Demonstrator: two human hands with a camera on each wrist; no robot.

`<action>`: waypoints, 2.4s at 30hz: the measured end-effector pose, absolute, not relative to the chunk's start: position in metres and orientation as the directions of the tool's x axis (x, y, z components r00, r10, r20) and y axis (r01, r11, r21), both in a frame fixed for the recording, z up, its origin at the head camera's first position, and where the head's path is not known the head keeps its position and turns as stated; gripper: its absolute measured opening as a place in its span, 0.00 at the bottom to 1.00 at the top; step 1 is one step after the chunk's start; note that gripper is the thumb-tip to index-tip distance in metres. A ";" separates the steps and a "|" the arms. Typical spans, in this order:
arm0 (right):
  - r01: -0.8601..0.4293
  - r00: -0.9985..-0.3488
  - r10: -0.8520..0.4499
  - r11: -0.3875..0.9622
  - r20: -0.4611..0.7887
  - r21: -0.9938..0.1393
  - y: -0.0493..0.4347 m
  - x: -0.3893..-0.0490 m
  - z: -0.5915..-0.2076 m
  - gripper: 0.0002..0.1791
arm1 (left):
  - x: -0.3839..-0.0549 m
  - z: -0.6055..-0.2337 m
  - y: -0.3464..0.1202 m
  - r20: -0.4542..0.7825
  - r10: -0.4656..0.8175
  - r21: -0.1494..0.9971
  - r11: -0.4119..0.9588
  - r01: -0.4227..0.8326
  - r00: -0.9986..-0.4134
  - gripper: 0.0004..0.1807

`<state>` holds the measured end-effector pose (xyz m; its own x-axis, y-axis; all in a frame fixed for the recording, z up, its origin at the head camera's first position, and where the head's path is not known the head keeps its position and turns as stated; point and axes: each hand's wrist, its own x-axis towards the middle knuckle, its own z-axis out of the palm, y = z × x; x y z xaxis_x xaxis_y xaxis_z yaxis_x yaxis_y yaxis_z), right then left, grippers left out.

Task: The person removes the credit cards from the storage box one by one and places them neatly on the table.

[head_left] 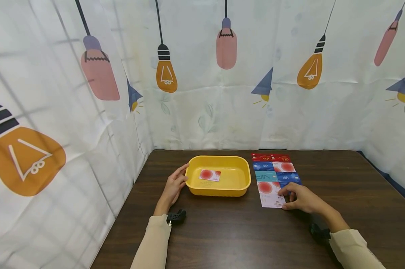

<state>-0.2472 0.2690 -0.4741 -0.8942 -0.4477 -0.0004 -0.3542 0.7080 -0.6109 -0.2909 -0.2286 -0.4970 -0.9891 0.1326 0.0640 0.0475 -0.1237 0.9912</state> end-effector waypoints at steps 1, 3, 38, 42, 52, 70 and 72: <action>-0.355 -0.894 -0.448 0.706 0.001 -0.613 0.269 -0.247 -0.474 0.23 | -0.291 -0.497 -0.228 0.063 0.130 0.991 -0.123 0.047 -0.989 0.30; -0.353 -0.894 -0.447 0.705 0.000 -0.615 0.269 -0.247 -0.475 0.23 | -0.291 -0.498 -0.228 0.064 0.125 0.991 -0.124 0.049 -0.990 0.30; -0.342 -0.904 -0.422 0.619 0.068 -0.707 0.262 -0.248 -0.467 0.19 | -0.290 -0.497 -0.228 0.079 0.120 0.990 -0.127 0.064 -0.990 0.29; -0.390 -0.891 -0.432 0.563 0.143 -0.729 0.247 -0.243 -0.463 0.18 | -0.291 -0.497 -0.227 0.078 0.126 0.990 -0.124 0.062 -0.989 0.29; -0.514 -0.848 -0.421 0.503 0.323 -0.695 0.188 -0.242 -0.448 0.17 | -0.289 -0.497 -0.226 0.078 0.119 0.989 -0.133 0.062 -0.990 0.29; -0.411 -0.887 -0.406 0.477 0.220 -0.777 0.074 -0.289 -0.440 0.29 | -0.288 -0.499 -0.230 0.078 0.117 0.988 -0.144 0.060 -0.990 0.29; -0.404 -0.890 -0.403 0.483 0.212 -0.777 0.070 -0.295 -0.442 0.29 | -0.287 -0.498 -0.229 0.070 0.118 0.989 -0.140 0.054 -0.990 0.29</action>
<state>-0.2948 0.0697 -0.4424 -0.8901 -0.4033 0.2123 -0.4041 0.4829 -0.7769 -0.2875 -0.2293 -0.4985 -0.9905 0.1184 0.0704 0.0535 -0.1398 0.9887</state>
